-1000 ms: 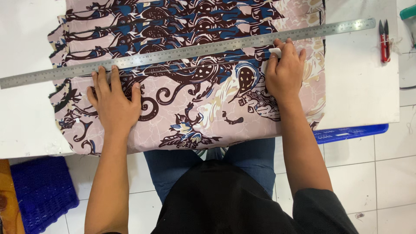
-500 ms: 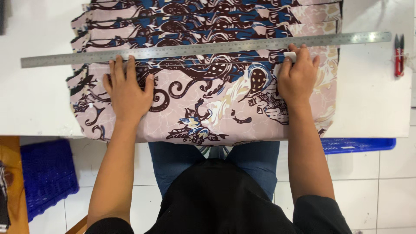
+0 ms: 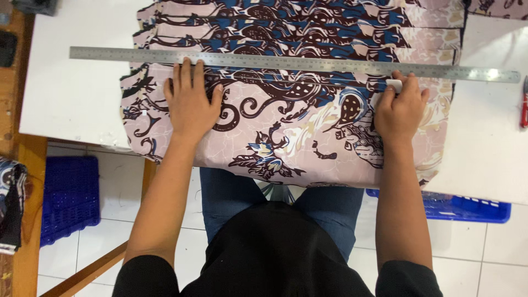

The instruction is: The person aligns a stack of patterned fabric on a table, then uses a metal ruler and a white marker to draw straight lines across the fabric layers. The person repeatedly repositions the ruler and marks the fabric in a repetitive manner.

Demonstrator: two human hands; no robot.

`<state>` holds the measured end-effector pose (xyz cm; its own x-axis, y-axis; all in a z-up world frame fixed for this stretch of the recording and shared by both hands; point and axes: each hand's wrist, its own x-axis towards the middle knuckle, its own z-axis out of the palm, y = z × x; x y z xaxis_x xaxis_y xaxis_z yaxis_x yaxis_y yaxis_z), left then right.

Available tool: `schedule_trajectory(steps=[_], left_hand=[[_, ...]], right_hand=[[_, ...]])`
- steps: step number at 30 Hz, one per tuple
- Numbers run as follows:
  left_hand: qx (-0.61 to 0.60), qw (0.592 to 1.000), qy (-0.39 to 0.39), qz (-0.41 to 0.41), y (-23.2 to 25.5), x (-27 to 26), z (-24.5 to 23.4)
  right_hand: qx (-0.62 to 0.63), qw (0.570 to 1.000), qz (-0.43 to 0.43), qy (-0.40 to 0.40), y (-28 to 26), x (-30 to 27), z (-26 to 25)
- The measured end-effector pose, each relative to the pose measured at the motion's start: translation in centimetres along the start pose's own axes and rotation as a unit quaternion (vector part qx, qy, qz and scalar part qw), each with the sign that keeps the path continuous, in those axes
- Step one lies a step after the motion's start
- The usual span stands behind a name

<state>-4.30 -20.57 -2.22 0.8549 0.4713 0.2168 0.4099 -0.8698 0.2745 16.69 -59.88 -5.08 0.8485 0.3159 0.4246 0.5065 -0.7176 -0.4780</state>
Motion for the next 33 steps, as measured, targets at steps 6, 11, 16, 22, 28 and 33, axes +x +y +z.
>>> schedule_trajectory(steps=[6,11,16,22,28,33], left_hand=[[0.019,0.999,0.006,0.027,2.8,0.2,0.8],[-0.014,0.999,-0.031,0.019,5.3,0.0,1.2],[-0.008,0.999,-0.014,0.028,5.4,-0.1,1.0],[-0.014,1.0,-0.012,0.025,5.5,-0.2,1.2],[-0.019,0.999,-0.021,0.022,5.5,0.0,1.1],[-0.023,0.999,-0.03,0.015,5.7,0.0,0.8]], right_hand=[[0.002,1.0,-0.005,0.0,0.6,-0.1,0.1],[0.009,1.0,0.001,-0.005,1.1,-0.1,0.4],[0.006,1.0,-0.02,-0.004,-1.1,0.8,-1.2],[0.101,0.977,-0.09,-0.167,-8.8,5.2,-2.6],[0.132,0.936,-0.161,-0.284,-15.3,8.2,1.8],[0.111,0.937,-0.267,-0.195,-15.8,10.5,5.2]])
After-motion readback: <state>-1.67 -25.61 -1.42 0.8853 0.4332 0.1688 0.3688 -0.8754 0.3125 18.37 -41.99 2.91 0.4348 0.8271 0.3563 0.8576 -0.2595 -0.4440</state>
